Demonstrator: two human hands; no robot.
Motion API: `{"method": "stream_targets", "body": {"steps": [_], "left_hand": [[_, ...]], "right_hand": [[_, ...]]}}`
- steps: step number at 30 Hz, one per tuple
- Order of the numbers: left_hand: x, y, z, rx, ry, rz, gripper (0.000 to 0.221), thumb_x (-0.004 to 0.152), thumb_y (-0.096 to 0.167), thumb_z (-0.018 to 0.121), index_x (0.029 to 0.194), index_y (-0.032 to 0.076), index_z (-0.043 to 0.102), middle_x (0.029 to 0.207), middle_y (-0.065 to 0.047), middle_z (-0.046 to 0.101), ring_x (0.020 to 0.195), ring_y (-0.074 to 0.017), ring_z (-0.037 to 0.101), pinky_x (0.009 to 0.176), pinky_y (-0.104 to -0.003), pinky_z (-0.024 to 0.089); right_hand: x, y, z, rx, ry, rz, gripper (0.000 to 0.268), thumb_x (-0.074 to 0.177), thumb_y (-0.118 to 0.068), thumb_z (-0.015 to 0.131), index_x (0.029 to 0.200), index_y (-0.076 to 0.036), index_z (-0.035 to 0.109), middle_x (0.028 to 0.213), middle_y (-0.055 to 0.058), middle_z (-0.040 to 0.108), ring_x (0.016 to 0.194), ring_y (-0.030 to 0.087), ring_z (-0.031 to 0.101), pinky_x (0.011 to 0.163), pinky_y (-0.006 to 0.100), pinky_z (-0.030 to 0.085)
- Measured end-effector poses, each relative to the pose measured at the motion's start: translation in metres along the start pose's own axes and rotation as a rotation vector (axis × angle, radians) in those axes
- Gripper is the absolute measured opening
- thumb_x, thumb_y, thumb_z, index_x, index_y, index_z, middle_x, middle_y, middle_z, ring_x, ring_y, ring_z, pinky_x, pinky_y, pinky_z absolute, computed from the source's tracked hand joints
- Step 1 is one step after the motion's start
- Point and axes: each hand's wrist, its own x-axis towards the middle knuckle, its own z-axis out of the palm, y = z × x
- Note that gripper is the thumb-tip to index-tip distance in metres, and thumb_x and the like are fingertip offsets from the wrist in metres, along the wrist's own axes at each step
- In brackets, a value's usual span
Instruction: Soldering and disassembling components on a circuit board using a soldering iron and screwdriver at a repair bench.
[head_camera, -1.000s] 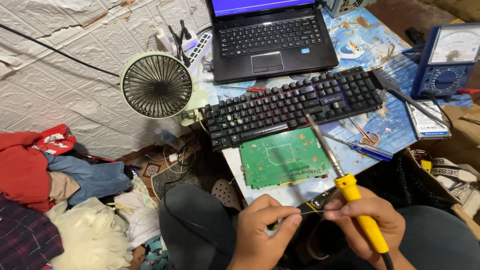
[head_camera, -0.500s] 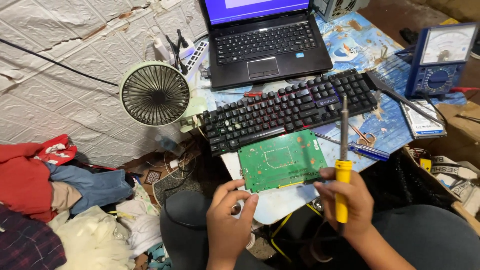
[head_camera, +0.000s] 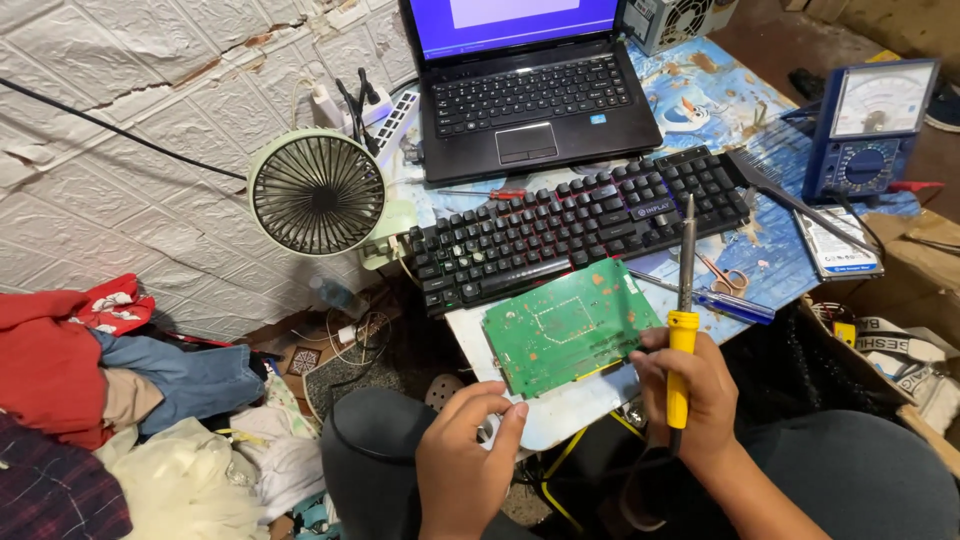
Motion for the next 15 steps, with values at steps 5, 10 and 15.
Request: {"method": "stream_targets", "body": {"steps": [5,10,15], "left_hand": [[0.002,0.009,-0.007,-0.001,0.003,0.107,0.013,0.097,0.028,0.084,0.088,0.02,0.086,0.103,0.007,0.086,0.091,-0.0134,0.079,0.071,-0.035,0.058],[0.013,0.014,-0.014,-0.044,0.042,0.272,0.011,0.099,0.023,0.081,0.092,0.017,0.087,0.093,0.003,0.08,0.079,-0.0148,0.075,0.065,-0.032,0.055],[0.045,0.015,-0.021,0.053,-0.028,0.601,0.01,0.103,0.02,0.079,0.104,0.014,0.086,0.096,-0.002,0.074,0.086,-0.0256,0.072,0.079,-0.042,0.057]], "right_hand": [[0.005,0.001,-0.003,-0.013,0.001,0.002,0.026,0.104,0.001,0.077,0.122,-0.01,0.062,0.117,0.024,0.069,0.111,0.033,0.078,0.106,0.046,0.064],[0.013,-0.019,-0.012,0.025,0.025,0.037,0.023,0.103,0.001,0.077,0.119,-0.009,0.063,0.118,0.025,0.071,0.111,0.035,0.078,0.109,0.048,0.063],[0.021,-0.05,-0.028,0.06,-0.039,0.205,0.008,0.103,-0.005,0.074,0.106,-0.008,0.068,0.115,0.018,0.077,0.105,0.028,0.079,0.106,0.039,0.061]]}}
